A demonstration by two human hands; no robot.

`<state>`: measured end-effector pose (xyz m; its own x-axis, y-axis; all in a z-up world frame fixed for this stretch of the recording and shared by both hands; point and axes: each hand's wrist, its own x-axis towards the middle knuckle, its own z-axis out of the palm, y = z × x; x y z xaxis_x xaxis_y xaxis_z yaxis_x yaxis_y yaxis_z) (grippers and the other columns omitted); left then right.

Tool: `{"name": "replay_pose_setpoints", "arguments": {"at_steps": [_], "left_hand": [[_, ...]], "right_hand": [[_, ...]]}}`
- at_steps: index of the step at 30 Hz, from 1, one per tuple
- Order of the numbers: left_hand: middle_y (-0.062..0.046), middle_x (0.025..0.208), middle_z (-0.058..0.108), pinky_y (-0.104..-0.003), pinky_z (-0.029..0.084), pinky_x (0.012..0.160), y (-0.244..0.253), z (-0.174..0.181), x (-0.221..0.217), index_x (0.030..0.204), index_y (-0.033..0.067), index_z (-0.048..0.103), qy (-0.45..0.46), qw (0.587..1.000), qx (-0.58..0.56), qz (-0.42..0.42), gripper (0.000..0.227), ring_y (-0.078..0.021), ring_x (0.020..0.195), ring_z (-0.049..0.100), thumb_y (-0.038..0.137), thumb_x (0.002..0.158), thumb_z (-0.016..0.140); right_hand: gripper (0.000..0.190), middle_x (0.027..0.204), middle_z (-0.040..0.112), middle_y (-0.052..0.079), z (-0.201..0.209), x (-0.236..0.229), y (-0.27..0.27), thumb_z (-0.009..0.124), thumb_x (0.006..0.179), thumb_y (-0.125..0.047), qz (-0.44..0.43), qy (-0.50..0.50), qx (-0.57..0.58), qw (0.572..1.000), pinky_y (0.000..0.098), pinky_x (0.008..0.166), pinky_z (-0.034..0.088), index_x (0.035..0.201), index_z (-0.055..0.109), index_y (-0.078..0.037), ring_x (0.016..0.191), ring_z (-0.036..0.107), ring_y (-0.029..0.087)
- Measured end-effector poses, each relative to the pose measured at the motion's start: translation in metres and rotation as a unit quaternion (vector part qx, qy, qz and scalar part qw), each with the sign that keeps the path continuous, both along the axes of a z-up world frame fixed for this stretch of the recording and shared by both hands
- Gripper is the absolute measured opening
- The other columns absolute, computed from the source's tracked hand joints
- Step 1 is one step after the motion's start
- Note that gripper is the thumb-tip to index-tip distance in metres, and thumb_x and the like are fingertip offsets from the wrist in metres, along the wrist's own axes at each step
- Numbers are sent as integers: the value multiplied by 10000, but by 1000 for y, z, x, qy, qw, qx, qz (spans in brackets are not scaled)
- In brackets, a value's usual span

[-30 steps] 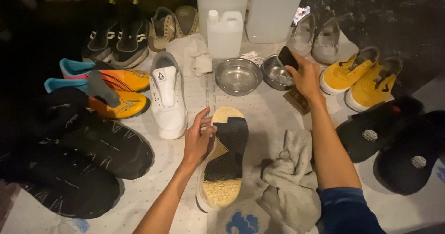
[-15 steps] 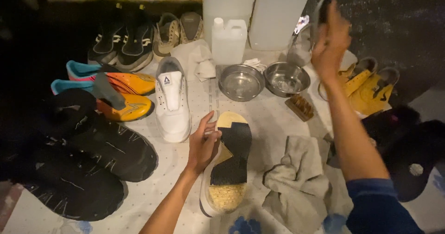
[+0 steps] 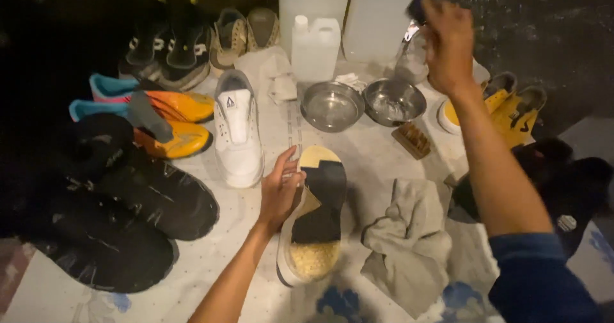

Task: The person scrubs the sole of a sneaker with a black sponge, repeatedly dipping the sponge into a metal bowl of water. The person holds the shoe steady with one hand while scrubbing with the other, focusing on the black rubber outsole.

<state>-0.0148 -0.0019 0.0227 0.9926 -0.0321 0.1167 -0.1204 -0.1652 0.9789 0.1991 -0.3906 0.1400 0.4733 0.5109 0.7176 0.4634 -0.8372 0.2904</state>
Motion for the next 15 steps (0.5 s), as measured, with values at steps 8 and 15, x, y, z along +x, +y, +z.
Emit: {"name": "replay_pose_setpoints", "arguments": {"at_steps": [8, 15], "left_hand": [[-253, 1320, 667, -495, 470, 1096, 0, 6, -2, 1502, 163, 522, 58, 997, -43, 4, 686, -407, 1288, 599, 324, 846, 640], [-269, 1288, 678, -498, 489, 1068, -2, -6, 1, 1497, 125, 519, 26, 999, -25, 0, 640, -414, 1249, 621, 284, 889, 637]], "right_hand": [[415, 857, 729, 181, -102, 4, -17, 649, 899, -113, -55, 186, -2, 981, 465, 844, 549, 1298, 748, -169, 868, 722, 376], [229, 1018, 737, 163, 47, -28, 2, 606, 1110, -118, -86, 38, -44, 995, 531, 924, 499, 1280, 757, -104, 979, 707, 396]]}}
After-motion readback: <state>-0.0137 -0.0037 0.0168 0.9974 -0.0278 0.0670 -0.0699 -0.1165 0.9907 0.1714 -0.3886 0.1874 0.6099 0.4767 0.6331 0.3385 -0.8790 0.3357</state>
